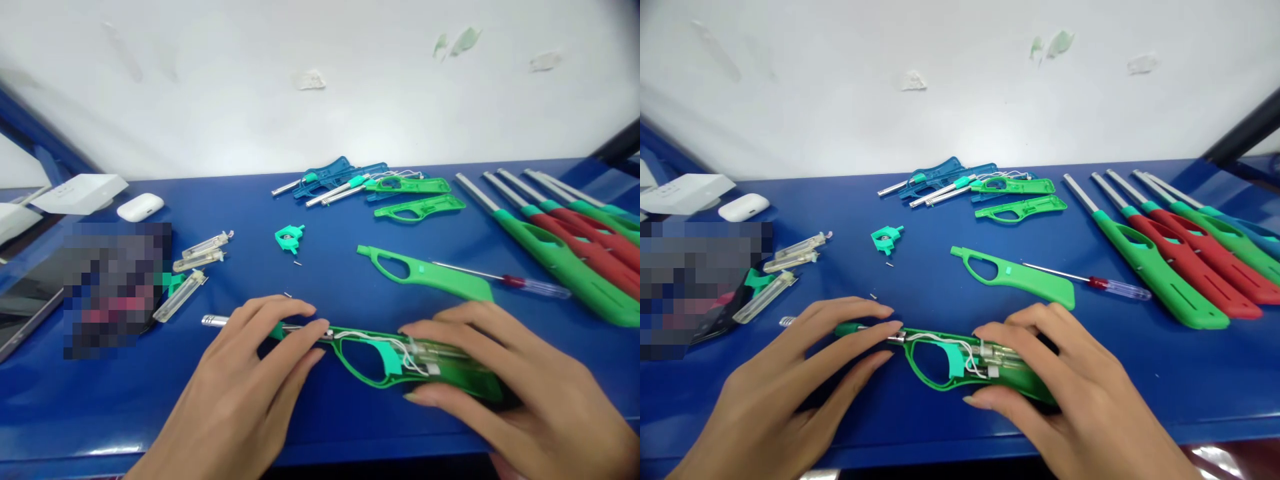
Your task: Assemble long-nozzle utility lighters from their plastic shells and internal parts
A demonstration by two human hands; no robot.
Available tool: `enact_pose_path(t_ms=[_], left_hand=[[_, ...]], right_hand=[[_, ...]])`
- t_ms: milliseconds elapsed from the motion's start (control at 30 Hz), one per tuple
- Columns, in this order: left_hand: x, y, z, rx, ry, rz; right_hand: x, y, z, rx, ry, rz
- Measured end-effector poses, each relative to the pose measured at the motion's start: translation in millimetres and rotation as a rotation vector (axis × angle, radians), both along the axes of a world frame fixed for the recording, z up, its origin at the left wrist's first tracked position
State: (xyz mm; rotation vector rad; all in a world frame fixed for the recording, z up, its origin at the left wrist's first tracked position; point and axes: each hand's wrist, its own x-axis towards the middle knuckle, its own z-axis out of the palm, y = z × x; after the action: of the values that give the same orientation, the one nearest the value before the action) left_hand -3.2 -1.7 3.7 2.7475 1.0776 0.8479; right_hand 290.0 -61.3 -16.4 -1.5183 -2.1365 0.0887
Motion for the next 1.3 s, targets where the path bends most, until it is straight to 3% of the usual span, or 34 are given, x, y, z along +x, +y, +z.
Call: enact_pose_path(t_ms=[200, 433, 733, 1300], left_hand=[[-1.6, 0.1, -5.8, -0.082, -0.052, -0.07], [1.9, -0.2, -5.9, -0.073, -0.078, -0.054], [-0.4, -2.4, -6.0, -0.115, -0.079, -0.069], [4.0, -0.1, -3.9, -0.076, -0.11, -0.011]], right_hand=[[3.1, -5.2, -1.0, 0.0, 0.018, 0.014], [-5.8, -9.0, 10.2, 0.173, 0.073, 0.102], [-16.5, 0.4, 11.7, 0.159, 0.036, 0.244], [-15.7, -0.9, 7.8, 0.084, 0.097, 0.246]])
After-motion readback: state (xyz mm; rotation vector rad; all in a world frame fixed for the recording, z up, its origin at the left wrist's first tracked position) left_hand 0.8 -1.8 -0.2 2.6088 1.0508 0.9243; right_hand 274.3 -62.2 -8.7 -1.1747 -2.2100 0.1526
